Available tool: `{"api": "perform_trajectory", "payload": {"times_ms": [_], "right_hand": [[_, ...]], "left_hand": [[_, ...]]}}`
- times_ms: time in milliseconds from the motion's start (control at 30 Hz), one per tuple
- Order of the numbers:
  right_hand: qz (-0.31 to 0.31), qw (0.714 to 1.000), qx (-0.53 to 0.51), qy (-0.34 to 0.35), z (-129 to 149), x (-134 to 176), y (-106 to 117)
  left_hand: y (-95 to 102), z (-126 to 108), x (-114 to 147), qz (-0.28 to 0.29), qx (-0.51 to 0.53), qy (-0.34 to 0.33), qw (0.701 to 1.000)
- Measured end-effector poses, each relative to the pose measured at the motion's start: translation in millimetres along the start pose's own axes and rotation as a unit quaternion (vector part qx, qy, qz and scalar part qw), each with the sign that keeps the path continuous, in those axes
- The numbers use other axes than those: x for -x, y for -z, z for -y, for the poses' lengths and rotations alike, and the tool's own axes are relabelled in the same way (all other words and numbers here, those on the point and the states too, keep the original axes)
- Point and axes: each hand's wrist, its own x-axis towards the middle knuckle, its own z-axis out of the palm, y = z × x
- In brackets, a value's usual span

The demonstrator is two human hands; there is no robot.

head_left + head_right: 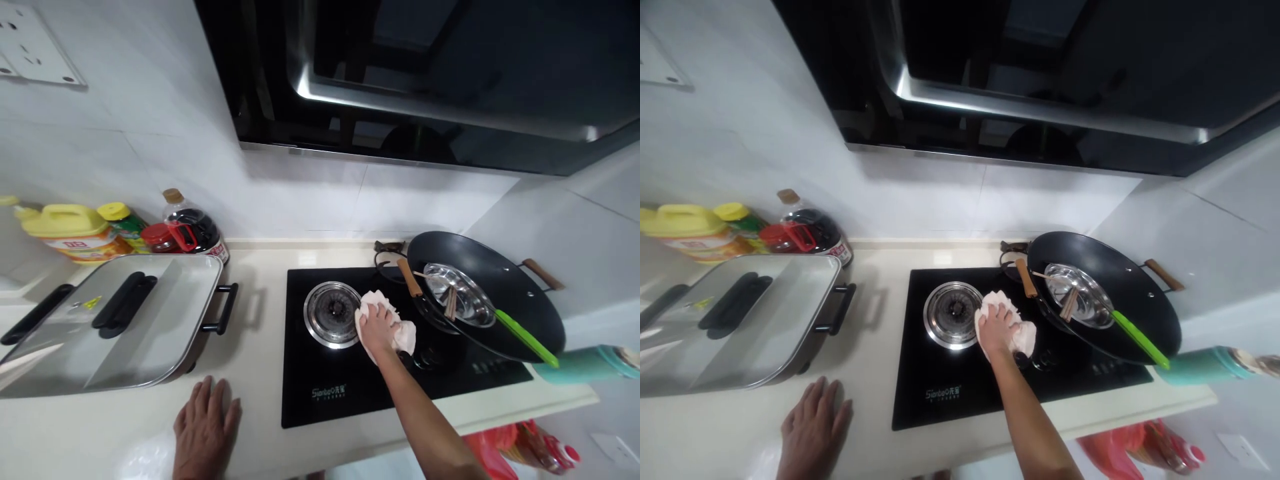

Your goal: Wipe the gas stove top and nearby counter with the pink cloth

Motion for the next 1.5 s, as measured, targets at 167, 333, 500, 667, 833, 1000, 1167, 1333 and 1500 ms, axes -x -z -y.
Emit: {"api": "perform_trajectory", "payload": {"times_ms": [167,333,500,667,833,1000,1167,1333,1500], "right_hand": [[-0.069,0.996,0.036,0.037,7,56,-13],[-0.062,0.993,0.035,0.095,30,106,-21],[-0.033,0.99,0.007,0.138,60,144,-32],[-0.011,0.98,-0.035,0.197,100,152,-40],[0.02,0.97,-0.072,0.232,157,123,-32],[0.076,0.971,-0.093,0.204,200,86,-10],[0.097,0.949,-0.194,0.228,176,76,4],[-0.102,0.916,-0.276,0.273,64,90,-26],[-0.163,0.932,-0.232,0.227,-36,91,-68]], "left_hand": [[1.9,-5,0,0.009,0.02,0.011,1.0],[-0.6,-7,1,0.01,0.026,0.011,1.0],[-5.8,-6,2,0.0,0.021,0.009,1.0],[-8.4,-5,3,-0.002,0.01,0.006,1.0],[-6.9,-6,4,0.005,-0.002,0.006,1.0],[-9.0,-4,5,-0.012,-0.004,0.004,1.0],[-12.0,7,8,-0.033,0.025,-0.005,0.999],[-10.9,-25,4,-0.035,0.085,0.036,0.995],[-18.4,-127,-38,-0.061,0.131,-0.042,0.989]]}}
